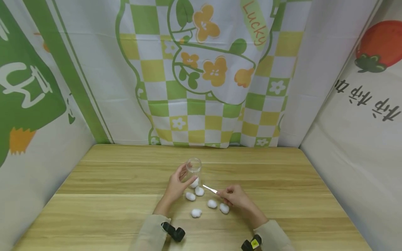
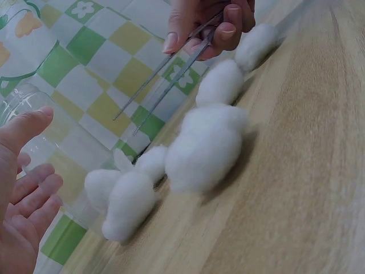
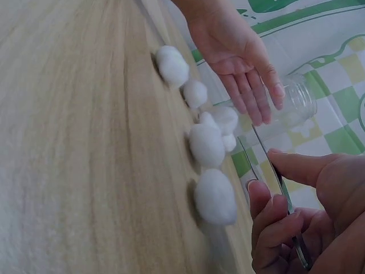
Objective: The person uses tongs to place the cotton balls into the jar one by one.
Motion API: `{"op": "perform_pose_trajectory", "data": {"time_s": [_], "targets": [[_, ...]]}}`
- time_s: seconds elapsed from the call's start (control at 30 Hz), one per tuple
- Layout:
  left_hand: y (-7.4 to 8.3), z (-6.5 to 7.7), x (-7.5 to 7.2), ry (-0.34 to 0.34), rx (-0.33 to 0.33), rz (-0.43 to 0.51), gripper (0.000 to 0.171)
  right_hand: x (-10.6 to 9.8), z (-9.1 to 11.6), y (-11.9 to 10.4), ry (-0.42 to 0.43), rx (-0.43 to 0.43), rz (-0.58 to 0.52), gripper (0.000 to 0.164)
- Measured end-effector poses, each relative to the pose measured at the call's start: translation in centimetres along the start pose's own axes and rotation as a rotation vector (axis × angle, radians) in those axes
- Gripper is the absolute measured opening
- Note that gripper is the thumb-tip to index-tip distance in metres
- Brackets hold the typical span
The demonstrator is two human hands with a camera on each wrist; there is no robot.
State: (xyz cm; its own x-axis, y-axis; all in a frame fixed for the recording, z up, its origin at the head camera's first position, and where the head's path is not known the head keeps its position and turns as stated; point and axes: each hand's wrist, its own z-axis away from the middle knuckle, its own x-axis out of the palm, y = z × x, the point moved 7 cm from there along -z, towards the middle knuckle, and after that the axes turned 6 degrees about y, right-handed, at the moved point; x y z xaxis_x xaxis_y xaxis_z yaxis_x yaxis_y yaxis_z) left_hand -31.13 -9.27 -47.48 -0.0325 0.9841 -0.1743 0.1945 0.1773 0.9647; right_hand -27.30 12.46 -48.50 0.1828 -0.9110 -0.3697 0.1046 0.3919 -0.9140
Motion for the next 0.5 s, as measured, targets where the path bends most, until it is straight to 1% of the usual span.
{"op": "perform_pose_trajectory", "data": {"time_s": [0.27, 0.5], "targets": [[0.06, -0.08, -0.01, 0.001, 0.003, 0.004, 0.066, 0.05, -0.36, 0.2, -0.015, -0.018, 0.034, 0.036], [-0.05, -0.04, 0.01, -0.004, 0.001, -0.003, 0.066, -0.04, -0.7, 0.63, 0.001, -0.001, 0.102, 0.033]]}}
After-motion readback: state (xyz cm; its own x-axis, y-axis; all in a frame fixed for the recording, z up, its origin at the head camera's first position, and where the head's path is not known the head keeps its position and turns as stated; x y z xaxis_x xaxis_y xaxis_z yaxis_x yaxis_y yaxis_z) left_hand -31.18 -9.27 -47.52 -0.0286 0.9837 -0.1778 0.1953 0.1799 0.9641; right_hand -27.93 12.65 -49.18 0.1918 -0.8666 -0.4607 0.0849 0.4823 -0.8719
